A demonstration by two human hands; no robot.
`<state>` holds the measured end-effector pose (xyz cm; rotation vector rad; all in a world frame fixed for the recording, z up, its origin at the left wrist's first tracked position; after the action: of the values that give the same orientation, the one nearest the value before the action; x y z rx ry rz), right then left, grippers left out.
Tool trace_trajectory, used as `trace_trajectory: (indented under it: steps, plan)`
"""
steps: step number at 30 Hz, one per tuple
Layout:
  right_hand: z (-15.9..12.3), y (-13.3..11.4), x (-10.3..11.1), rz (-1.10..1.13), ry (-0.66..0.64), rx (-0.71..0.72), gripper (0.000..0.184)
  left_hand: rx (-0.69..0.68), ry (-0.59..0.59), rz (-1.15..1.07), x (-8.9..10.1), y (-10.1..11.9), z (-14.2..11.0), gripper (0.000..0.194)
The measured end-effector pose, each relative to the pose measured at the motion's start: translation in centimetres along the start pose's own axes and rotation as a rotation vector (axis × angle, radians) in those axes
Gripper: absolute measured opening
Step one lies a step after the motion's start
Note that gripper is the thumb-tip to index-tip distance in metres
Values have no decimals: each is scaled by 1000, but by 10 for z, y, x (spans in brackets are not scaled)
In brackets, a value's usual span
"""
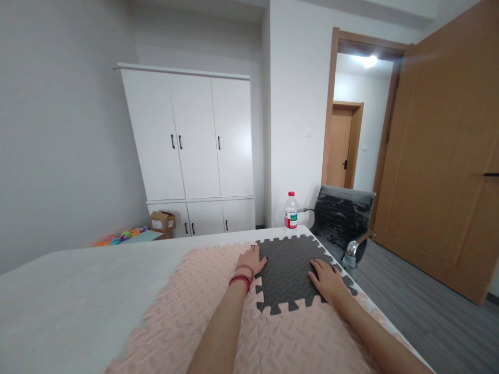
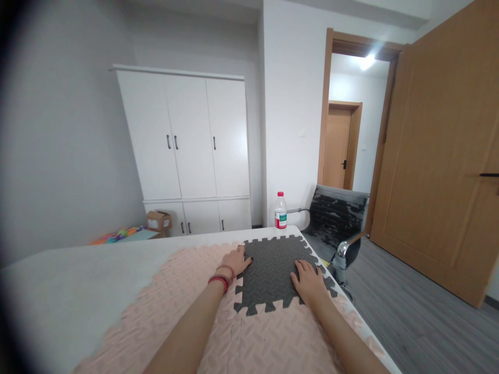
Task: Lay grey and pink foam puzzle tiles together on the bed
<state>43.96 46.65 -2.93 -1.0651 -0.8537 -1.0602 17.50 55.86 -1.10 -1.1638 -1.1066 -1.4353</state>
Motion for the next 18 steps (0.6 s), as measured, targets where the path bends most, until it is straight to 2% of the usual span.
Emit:
trace_trajectory:
  steps: [7,11,14,16,18]
  plan:
    - [2,1,1,18,16,-4,52,-8,-69,-103,-6,-5,8,51]
    - [-1,-1,6,32,27,-12,51,-37,-112,-168,15,-8,-5,45]
    - [-4,-2,8,44,30,-14,51,-66,-116,-163,45,-24,-40,45]
    - [-5,-1,8,51,35,-16,51,-48,-114,-110,65,-48,-79,52]
    - [-5,0,7,60,41,-16,51,19,-110,-28,78,-82,-127,59]
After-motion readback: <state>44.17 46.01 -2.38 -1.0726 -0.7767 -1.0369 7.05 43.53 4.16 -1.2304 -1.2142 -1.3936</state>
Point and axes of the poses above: each hand's wrist, its own z-axis towards the middle knuckle, its own x-axis out of the back of the hand, y = z × x, the point moved 6 cm from there along z, towards the middle knuckle, and after that the axes turned 5 degrees about z, right-handed, at the moved point
